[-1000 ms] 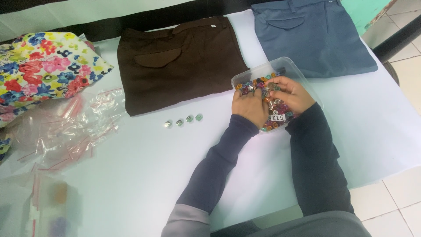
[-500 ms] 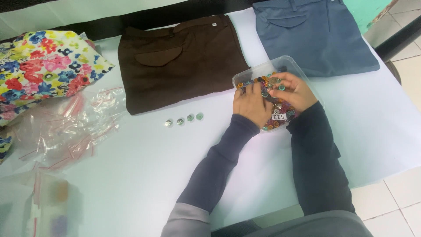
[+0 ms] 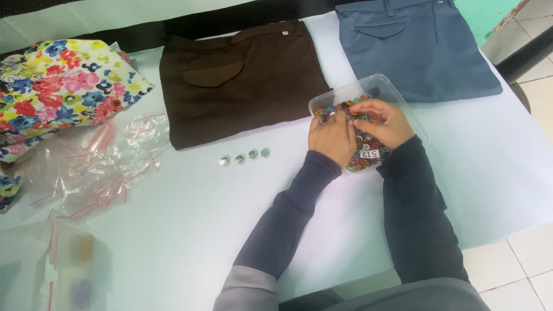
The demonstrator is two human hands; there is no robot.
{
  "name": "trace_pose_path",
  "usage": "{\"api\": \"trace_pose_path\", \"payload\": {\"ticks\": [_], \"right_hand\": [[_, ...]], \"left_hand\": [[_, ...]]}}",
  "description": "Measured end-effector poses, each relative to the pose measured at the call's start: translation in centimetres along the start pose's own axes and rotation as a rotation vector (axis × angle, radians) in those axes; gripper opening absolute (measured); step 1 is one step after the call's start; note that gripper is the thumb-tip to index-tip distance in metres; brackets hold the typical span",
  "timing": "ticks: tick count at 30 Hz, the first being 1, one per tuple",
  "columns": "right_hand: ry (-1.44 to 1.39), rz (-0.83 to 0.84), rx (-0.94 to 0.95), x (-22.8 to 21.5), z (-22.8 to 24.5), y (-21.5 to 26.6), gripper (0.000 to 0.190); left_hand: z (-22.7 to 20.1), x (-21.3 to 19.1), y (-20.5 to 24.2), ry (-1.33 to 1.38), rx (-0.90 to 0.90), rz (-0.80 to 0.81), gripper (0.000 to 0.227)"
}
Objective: Selecting specific green buttons from a container of mixed buttons and lining them up on a table.
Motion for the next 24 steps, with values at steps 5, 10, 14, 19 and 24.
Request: {"api": "trace_pose_path", "payload": {"ticks": [5, 10, 14, 19, 24], "right_hand": [[0.032, -0.042, -0.031, 0.7, -1.8, -0.5, 0.016], [-0.093, -0.089, -0.093, 1.8, 1.0, 0.3, 0.014], [-0.147, -0.139, -0.166, 4.0, 3.5, 1.5, 0.017], [0.024, -0.239, -0.476, 6.6, 7.1, 3.1, 0.014], [0.344, -0.499, -0.831, 10.0, 8.4, 5.9, 0.009]], "left_hand": [[0.3, -0.5, 0.3, 0.118, -0.02, -0.069, 0.029], [0.6, -3.3, 1.6, 0.395, 0.031, -0.256, 0.026], [2.6, -2.6, 3.2, 0.641, 0.03, -0.467, 0.02], [4.2, -4.3, 4.8, 0.735, 0.106, -0.73, 0.013], [6.0, -5.6, 6.9, 0.64, 0.22, -0.876, 0.014]]}}
Point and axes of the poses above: each hand's wrist, its own y-axis away from the middle knuckle, its own x-axis out of the palm, z = x × y, the point moved 5 cm from there along -y, towards the middle knuckle, and after that the axes turned 4 degrees about -y, right-handed, at the moved point
